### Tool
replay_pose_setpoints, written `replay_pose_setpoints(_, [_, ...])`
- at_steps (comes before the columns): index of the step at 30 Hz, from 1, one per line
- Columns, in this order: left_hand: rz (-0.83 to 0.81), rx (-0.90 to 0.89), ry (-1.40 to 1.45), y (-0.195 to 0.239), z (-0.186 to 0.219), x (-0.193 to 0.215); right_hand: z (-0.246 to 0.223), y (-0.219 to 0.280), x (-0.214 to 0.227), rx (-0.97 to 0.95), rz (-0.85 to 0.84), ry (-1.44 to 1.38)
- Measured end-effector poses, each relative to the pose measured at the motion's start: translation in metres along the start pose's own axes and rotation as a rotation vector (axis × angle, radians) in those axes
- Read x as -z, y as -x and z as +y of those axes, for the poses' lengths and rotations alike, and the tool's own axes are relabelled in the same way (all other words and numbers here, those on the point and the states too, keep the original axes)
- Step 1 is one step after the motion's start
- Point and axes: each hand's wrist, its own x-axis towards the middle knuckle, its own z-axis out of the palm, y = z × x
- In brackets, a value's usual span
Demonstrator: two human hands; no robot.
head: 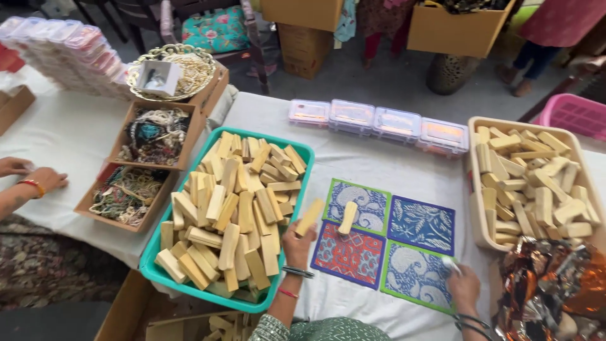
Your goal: The person wraps small wooden blocks in foil and places them into plastic containers. They also wipe the wooden blocks with a white cloth before wrapping them.
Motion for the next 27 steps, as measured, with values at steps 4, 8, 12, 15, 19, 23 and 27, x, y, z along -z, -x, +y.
replay_pose_setpoints(4, [-0.104,0.105,0.046,0.045,0.009,-0.052,-0.142,0.018,0.021,0.319,0.099,-0.461])
replay_pose_setpoints(8, [-0.158,-0.145,-0.338,0.073,0.019,-0.090,-0.260,0.082,0.035,0.663,-0.092,-0.654])
replay_pose_setpoints(12, [-0.089,-0.578,-0.393,0.083,0.000,-0.107,-0.309,0.099,0.096,0.841,-0.238,-0.603])
replay_pose_setpoints(15, [-0.204,-0.377,-0.416,0.112,0.054,-0.110,-0.289,0.065,0.094,0.754,-0.031,-0.456])
replay_pose_setpoints(19, [-0.291,-0.382,-0.240,0.116,0.064,-0.125,-0.283,0.056,0.115,0.655,0.007,-0.513])
replay_pose_setpoints(23, [-0.363,-0.470,-0.329,0.118,0.055,-0.131,-0.290,0.079,0.137,0.832,-0.020,-0.453])
replay_pose_setpoints(27, [-0.404,-0.417,-0.329,0.114,0.066,-0.133,-0.272,0.050,0.136,0.720,0.044,-0.442])
